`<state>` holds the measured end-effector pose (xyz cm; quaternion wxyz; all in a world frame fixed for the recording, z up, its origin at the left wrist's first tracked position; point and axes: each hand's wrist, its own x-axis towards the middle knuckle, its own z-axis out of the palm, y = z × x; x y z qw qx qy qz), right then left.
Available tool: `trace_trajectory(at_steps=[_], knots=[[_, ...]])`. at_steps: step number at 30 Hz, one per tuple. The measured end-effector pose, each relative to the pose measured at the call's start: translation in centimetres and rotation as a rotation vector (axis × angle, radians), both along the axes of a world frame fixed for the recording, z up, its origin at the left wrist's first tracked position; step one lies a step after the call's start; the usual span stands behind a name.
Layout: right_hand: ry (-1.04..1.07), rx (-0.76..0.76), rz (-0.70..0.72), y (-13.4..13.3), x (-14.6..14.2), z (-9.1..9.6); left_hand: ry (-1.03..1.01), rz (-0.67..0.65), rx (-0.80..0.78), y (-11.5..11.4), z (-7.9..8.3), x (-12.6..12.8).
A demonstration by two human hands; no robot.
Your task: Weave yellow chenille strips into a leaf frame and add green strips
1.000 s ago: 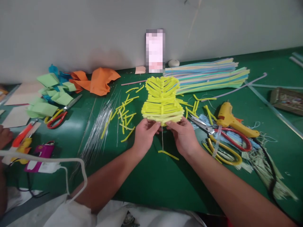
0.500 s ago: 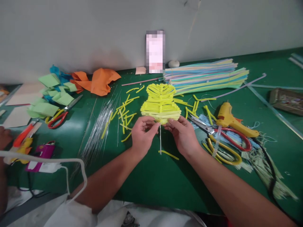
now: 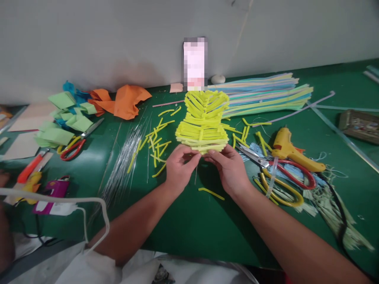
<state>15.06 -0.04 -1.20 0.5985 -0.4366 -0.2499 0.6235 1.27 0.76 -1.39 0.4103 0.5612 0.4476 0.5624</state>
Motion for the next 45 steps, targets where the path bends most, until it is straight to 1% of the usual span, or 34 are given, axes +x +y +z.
trace_trajectory(at_steps=[4,7,10,12,15,17,19,26,30,32,34,36,38,43,45], knots=[[0.0,0.002,-0.014,0.0,-0.1,0.1,-0.142,-0.01,-0.119,0.1,-0.4,0.2],[0.013,-0.018,-0.012,-0.1,-0.1,0.2,-0.256,0.014,-0.256,0.2,-0.6,0.4],[0.025,-0.035,-0.001,-0.1,-0.1,0.3,-0.349,0.033,-0.378,0.3,-0.4,0.6],[0.029,-0.035,0.0,0.0,-0.1,0.3,-0.372,0.01,-0.446,0.4,-0.1,0.6],[0.018,-0.041,-0.013,0.0,-0.1,0.4,-0.318,-0.066,-0.516,0.7,0.5,0.4],[-0.006,-0.041,-0.015,0.1,0.0,0.4,-0.272,-0.113,-0.535,0.7,0.7,0.3],[-0.038,-0.033,-0.013,0.1,0.0,0.4,-0.25,-0.131,-0.539,0.8,0.7,0.3],[-0.184,-0.021,-0.023,0.1,0.1,0.0,-0.21,-0.083,-0.539,0.7,0.5,0.3],[-0.343,-0.03,-0.006,-0.1,0.2,0.0,-0.215,-0.059,-0.563,0.7,0.6,0.3],[-0.436,-0.059,0.012,-0.2,0.3,0.2,-0.224,-0.039,-0.567,0.7,0.6,0.3],[-0.547,-0.102,0.028,-0.4,0.4,0.6,-0.236,-0.024,-0.562,0.8,0.5,0.3],[-0.685,-0.111,0.03,-0.7,0.4,1.0,-0.246,-0.013,-0.556,0.8,0.3,0.2],[-0.832,-0.039,0.001,-1.0,0.3,1.3,-0.253,-0.008,-0.543,0.8,0.0,0.2],[-1.075,0.316,-0.074,-1.2,0.5,1.3,-0.226,-0.023,-0.492,0.9,-0.3,0.1],[-1.18,0.418,-0.082,-1.1,0.7,1.0,-0.197,-0.029,-0.479,0.9,-0.3,0.1]])
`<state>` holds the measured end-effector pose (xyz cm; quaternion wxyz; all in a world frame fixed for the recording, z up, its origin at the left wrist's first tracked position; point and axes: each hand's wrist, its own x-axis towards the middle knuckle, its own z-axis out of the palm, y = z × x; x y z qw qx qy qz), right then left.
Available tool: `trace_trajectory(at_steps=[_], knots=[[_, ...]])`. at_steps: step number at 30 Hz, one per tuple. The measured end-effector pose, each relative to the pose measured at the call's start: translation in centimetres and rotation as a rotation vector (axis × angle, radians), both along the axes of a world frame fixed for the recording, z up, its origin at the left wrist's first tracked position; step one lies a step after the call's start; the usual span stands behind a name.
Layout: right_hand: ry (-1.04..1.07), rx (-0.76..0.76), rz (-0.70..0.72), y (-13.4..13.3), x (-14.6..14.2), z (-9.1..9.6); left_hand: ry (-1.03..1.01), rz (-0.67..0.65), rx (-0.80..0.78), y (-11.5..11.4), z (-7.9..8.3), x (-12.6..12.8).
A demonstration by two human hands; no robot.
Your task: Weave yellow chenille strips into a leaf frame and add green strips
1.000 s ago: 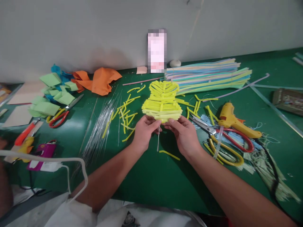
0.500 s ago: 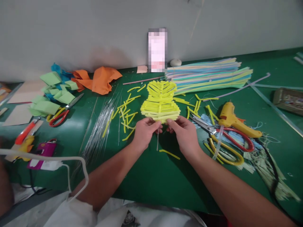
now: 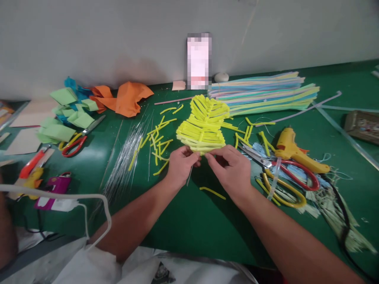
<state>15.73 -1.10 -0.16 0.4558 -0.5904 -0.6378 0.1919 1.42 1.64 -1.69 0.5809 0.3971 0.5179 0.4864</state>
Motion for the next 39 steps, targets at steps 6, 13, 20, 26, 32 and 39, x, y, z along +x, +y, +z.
trace_trajectory(at_steps=[6,13,20,26,32,39], knots=[[-0.206,0.081,0.01,0.1,0.1,-0.5,0.042,0.018,0.0,0.0,0.1,0.1],[-0.282,0.123,-0.027,0.1,0.0,-0.3,0.051,0.008,0.002,-0.2,0.3,0.1],[-0.472,0.165,0.022,0.4,0.5,-0.3,0.112,-0.023,-0.001,-0.1,0.0,0.0],[-0.573,0.191,0.024,0.5,0.4,0.0,0.123,-0.041,0.02,-0.1,-0.2,-0.1],[-0.499,0.191,0.005,0.5,0.0,-0.2,0.105,-0.064,0.055,-0.5,0.1,0.1],[-0.327,0.147,0.045,0.4,0.0,-0.2,0.202,-0.036,0.133,-0.9,0.8,0.1]])
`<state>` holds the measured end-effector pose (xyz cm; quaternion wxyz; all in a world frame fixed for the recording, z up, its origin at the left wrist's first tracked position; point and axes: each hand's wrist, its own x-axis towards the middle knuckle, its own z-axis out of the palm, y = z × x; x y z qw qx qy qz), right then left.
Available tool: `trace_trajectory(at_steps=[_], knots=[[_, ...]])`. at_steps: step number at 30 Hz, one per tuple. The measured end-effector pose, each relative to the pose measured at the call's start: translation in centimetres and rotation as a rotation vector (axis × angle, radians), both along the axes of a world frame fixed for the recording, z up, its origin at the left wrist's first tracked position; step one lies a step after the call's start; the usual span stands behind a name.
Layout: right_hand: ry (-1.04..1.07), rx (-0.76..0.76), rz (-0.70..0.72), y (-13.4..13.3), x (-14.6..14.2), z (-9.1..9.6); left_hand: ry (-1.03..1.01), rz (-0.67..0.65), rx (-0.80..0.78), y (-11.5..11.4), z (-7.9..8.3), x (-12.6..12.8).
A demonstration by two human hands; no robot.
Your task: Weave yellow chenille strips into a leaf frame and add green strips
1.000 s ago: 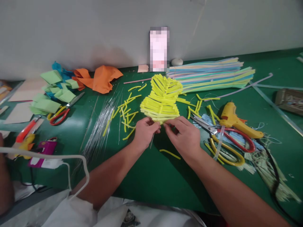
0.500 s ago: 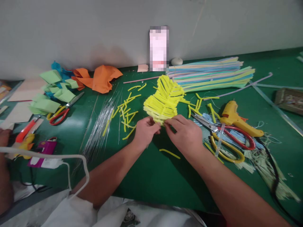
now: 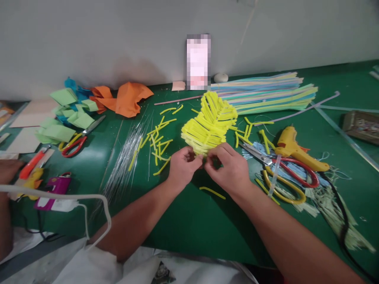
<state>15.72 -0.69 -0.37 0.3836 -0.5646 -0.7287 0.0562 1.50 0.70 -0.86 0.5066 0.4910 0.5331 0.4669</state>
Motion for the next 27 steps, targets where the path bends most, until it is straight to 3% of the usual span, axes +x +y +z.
trace_trajectory(at_steps=[6,13,17,24,27], knots=[[0.065,-0.003,0.01,0.0,0.1,-0.1,0.044,0.017,0.032,-0.1,-0.1,0.0],[0.109,-0.04,-0.016,-0.1,0.2,-0.2,-0.243,-0.034,-0.042,0.5,-0.6,0.0],[0.331,-0.124,-0.007,-0.7,0.1,0.3,-0.34,0.008,-0.057,0.8,-1.1,0.0],[0.905,-0.512,-0.048,0.2,-0.3,-0.1,-0.394,0.012,-0.08,0.7,-0.8,0.1],[1.004,-0.489,-0.119,0.4,-0.2,-0.3,-0.363,0.006,-0.088,0.5,-0.7,0.1]])
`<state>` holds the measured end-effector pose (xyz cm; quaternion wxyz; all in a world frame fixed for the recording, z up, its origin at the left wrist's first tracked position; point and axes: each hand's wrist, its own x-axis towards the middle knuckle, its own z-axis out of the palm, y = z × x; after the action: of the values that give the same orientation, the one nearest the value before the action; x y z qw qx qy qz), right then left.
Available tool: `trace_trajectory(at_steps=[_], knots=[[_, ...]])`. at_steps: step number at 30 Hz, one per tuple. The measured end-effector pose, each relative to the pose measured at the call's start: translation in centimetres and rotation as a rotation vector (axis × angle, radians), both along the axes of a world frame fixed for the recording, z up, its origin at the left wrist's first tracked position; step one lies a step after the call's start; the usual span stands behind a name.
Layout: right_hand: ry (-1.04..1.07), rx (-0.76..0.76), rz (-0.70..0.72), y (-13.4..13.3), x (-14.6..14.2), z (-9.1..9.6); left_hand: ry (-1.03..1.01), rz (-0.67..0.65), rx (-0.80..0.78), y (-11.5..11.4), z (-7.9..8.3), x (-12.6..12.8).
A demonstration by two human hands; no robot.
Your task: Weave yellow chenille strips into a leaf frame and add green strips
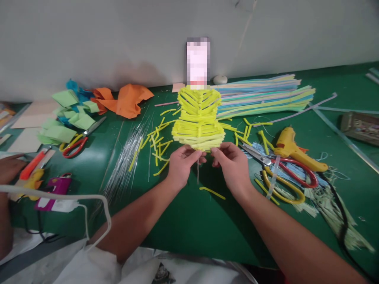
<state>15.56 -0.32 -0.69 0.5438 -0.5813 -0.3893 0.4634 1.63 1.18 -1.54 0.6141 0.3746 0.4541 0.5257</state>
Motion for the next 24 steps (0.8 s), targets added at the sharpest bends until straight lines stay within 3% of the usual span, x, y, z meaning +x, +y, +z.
trace_trajectory(at_steps=[4,7,13,17,24], knots=[[-0.384,0.247,-0.121,-0.38,0.49,0.43,0.042,-0.026,0.002,-0.22,0.2,0.06],[-0.638,0.464,-0.067,-0.48,0.84,0.72,0.038,-0.054,0.012,-0.26,0.39,0.08],[-0.933,0.612,-0.012,-0.07,1.08,0.13,0.027,-0.087,0.028,-0.14,0.6,0.13],[-0.982,0.586,0.012,-0.03,0.94,-0.02,0.028,-0.094,0.013,-0.2,0.56,0.19],[-0.845,0.538,0.059,-0.08,0.71,0.16,0.062,-0.079,0.081,-0.92,0.31,0.39]])
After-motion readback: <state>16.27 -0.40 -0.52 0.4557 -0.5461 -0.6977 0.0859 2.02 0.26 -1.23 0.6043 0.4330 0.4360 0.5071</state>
